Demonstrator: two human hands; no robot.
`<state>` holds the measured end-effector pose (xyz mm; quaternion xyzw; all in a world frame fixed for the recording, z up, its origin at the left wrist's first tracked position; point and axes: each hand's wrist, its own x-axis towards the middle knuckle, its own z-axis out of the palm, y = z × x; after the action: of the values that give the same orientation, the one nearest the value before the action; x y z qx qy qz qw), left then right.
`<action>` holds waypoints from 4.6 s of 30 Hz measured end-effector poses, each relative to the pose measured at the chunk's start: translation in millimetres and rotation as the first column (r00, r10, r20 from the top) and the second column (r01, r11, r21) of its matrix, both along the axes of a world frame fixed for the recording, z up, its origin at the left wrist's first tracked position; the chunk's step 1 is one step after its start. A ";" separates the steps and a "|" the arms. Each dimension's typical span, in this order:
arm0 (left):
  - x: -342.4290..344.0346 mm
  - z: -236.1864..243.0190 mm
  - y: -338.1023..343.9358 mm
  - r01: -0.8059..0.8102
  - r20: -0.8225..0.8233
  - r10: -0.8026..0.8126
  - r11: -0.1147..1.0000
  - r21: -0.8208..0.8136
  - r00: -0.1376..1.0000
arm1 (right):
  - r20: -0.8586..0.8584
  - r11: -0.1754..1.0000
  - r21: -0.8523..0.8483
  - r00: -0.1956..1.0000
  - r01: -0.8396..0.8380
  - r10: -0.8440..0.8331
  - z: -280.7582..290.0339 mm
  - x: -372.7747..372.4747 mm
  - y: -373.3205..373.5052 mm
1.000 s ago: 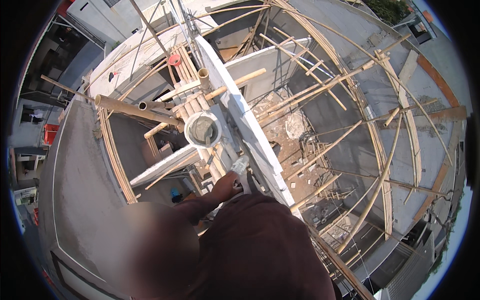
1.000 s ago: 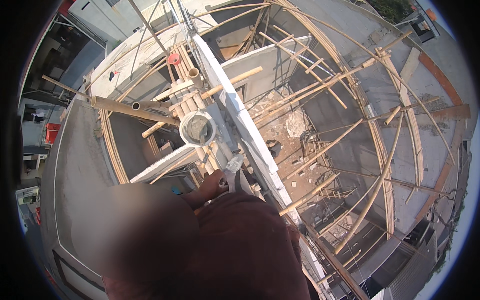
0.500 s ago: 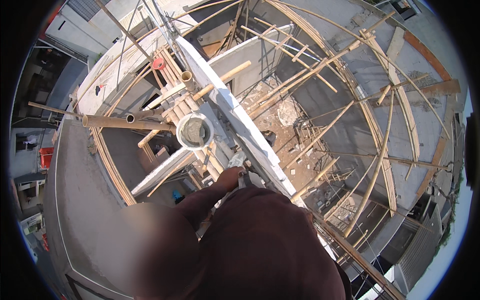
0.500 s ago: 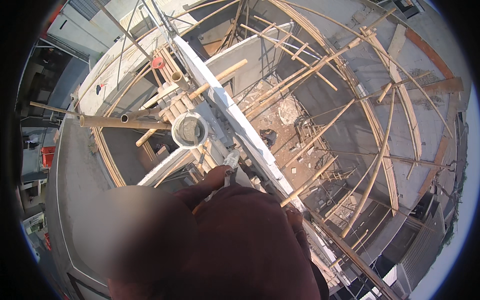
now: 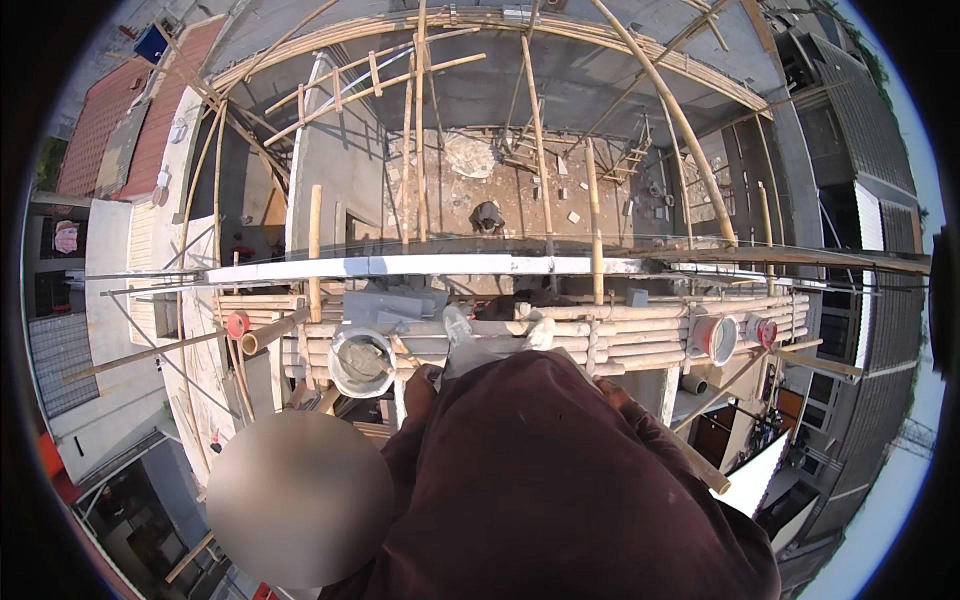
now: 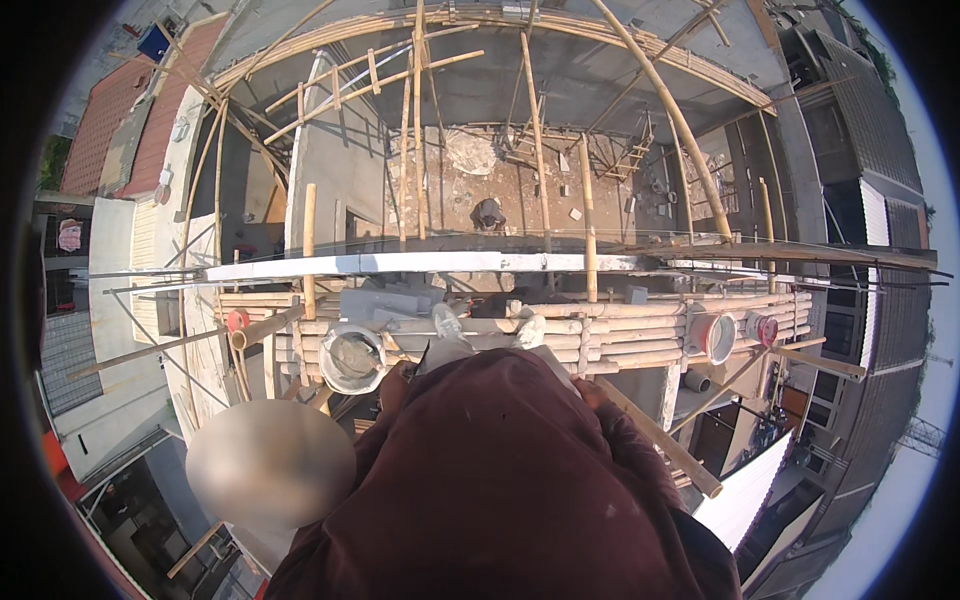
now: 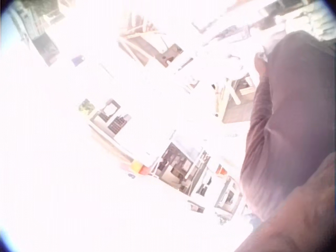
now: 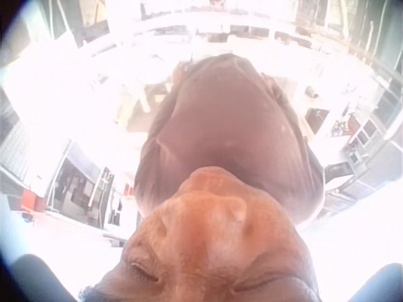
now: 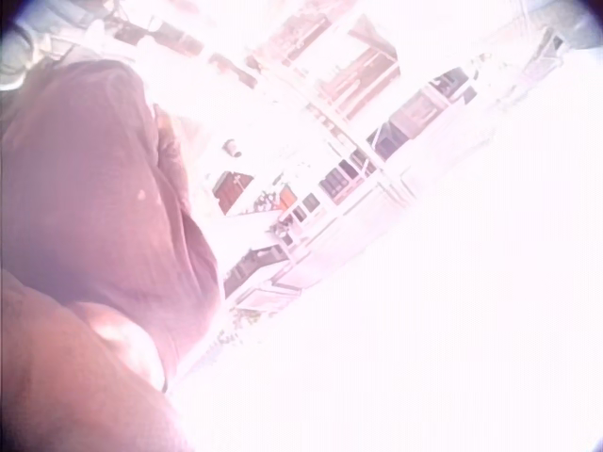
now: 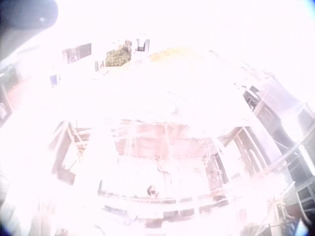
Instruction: The person sits on bamboo scaffolding and installs white soffit panels along a building edge. They measure the panel with a tape measure, mix cement in a bucket with a trowel, apply the cement to the panel, and secure it in place.
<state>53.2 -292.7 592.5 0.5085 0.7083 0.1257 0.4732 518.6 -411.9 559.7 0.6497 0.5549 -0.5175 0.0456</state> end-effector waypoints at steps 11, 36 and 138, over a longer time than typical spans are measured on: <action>-84.3 -58.5 -55.1 0.394 0.049 -0.391 0.911 -0.125 0.919 | 0.052 0.560 -0.475 0.657 0.679 -0.752 56.9 -65.4 -98.8; -107.8 -6.2 3.8 0.711 0.036 -0.714 0.690 -0.133 0.700 | -0.269 0.741 -0.322 0.693 0.590 -0.669 35.2 -89.1 -71.4; -205.9 -72.4 100.8 0.209 0.218 -0.138 0.915 -0.345 0.966 | 0.307 0.683 -0.125 0.683 0.720 -0.663 4.0 -118.4 -27.0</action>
<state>-152.7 -191.9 520.1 0.4584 0.6230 -0.0030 0.6338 400.2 -438.9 563.7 0.8581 0.1909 -0.4764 -0.0123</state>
